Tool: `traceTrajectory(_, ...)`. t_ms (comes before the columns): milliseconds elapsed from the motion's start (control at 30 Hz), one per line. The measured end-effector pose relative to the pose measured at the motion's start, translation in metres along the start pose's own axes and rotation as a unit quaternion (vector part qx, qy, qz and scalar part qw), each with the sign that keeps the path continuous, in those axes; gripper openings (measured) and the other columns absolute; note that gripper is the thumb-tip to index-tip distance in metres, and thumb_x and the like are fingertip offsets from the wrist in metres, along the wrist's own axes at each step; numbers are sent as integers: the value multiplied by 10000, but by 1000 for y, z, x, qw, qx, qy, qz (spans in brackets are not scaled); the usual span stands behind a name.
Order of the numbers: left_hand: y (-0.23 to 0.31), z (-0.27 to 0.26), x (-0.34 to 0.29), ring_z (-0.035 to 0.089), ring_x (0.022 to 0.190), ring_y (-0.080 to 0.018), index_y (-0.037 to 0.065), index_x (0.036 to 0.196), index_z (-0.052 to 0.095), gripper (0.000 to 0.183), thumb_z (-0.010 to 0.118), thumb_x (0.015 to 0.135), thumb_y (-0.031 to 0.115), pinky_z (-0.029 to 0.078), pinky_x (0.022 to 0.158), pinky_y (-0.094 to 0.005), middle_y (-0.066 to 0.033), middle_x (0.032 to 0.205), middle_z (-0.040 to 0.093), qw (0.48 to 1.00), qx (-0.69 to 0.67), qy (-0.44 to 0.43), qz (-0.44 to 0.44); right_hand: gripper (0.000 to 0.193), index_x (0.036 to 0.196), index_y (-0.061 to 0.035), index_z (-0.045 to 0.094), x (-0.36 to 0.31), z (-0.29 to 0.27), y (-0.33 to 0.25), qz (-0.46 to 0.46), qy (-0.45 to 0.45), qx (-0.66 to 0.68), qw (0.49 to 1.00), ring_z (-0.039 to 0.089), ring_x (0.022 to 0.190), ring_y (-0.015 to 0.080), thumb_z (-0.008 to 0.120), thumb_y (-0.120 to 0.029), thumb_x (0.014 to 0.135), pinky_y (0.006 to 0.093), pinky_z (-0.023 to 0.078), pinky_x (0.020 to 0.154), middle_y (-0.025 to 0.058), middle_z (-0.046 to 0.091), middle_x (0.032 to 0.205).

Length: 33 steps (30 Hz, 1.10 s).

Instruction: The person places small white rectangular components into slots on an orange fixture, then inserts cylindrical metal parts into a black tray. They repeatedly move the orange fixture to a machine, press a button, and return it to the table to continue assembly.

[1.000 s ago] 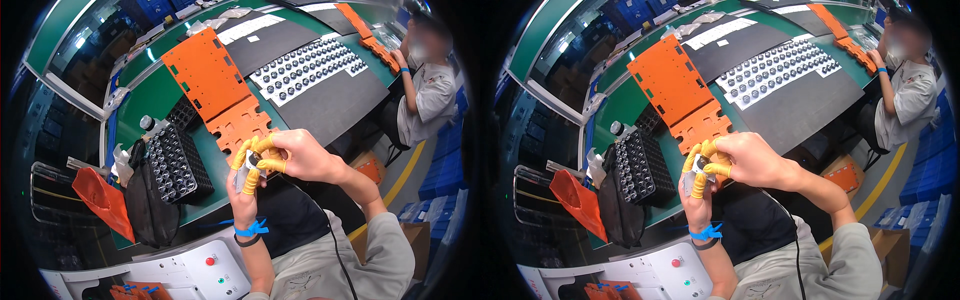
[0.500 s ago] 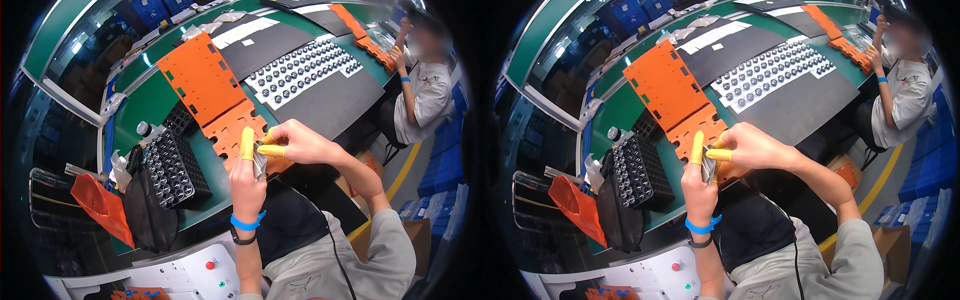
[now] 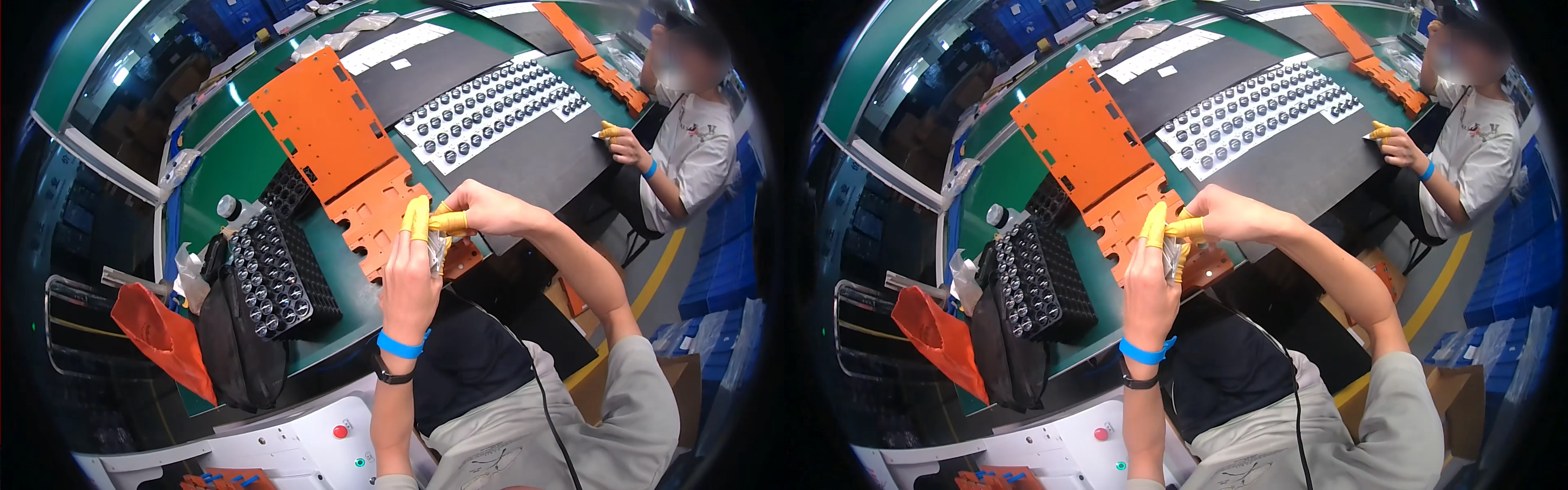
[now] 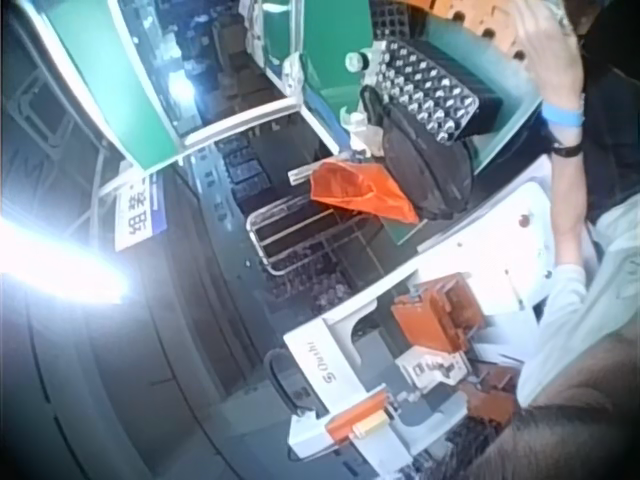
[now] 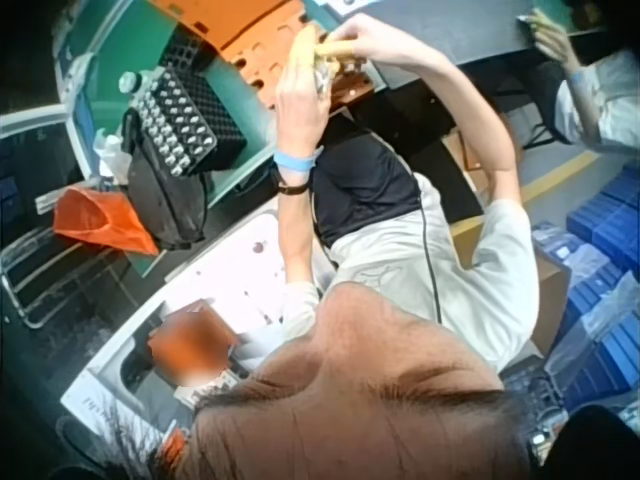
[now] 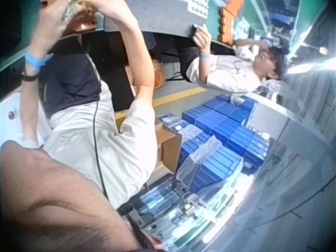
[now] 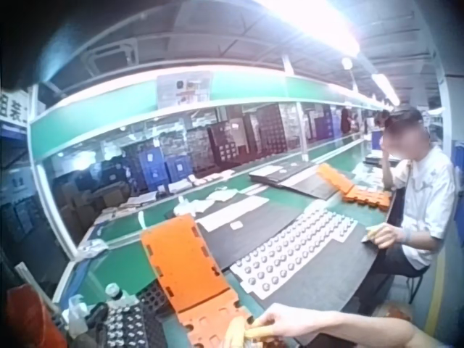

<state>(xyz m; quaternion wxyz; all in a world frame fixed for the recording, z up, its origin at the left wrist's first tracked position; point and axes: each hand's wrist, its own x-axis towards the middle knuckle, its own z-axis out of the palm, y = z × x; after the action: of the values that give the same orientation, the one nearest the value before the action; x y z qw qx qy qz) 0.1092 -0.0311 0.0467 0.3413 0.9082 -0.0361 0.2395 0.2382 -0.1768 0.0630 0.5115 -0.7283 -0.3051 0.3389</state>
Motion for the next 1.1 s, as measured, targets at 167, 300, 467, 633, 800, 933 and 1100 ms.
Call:
traceTrajectory(167,-12,6,3,582,1158,-422,-18,1415,452,606,610,833,-79,478,968,-464,-239,1292,586,1000,-1,-19,4,279,906,20,733,9,6,11,5,34,-16,999,531,603,47,627,-234,952,229,456,554,-6,642,700)
traceTrajectory(300,-14,8,7,558,1201,-425,-31,1423,436,542,584,902,-38,466,987,-460,-255,1341,554,1000,-5,-6,4,323,855,50,720,11,9,0,-20,45,-21,999,599,634,87,632,-256,909,284,501,615,87,680,697)
traceTrajectory(467,-31,10,5,556,1226,-410,-38,1437,415,497,543,958,-11,468,996,-421,-256,1395,520,996,-71,55,3,354,876,62,706,24,-3,4,-28,155,-166,973,661,640,271,602,-275,897,401,503,643,201,662,696)
traceTrajectory(633,-36,17,-1,611,1182,-291,-38,1424,441,463,519,968,-21,479,983,-348,-222,1360,568,984,-155,21,-84,365,858,79,678,57,-24,24,20,214,-199,956,642,670,288,629,-277,919,414,489,675,212,634,688)
traceTrajectory(800,-39,13,-4,648,980,-236,-23,1389,491,418,516,973,3,496,873,-315,-198,1247,639,984,-153,39,-81,382,862,86,666,79,-24,14,42,184,-236,953,666,710,301,630,-289,924,430,496,681,226,649,722)
traceTrajectory(933,-45,14,-4,632,811,-175,17,1367,533,382,521,985,37,502,757,-298,-171,1139,682,982,-157,51,-94,386,770,43,611,91,-36,19,107,105,-182,972,566,604,166,587,-288,967,353,486,572,79,563,660)
traceTrajectory(1100,-42,16,-3,620,758,-139,32,1358,546,367,521,993,60,503,712,-291,-147,1074,696,975,-181,40,-125,367,809,7,584,101,-38,23,156,24,-148,976,497,550,106,532,-294,1012,311,491,548,6,506,658)
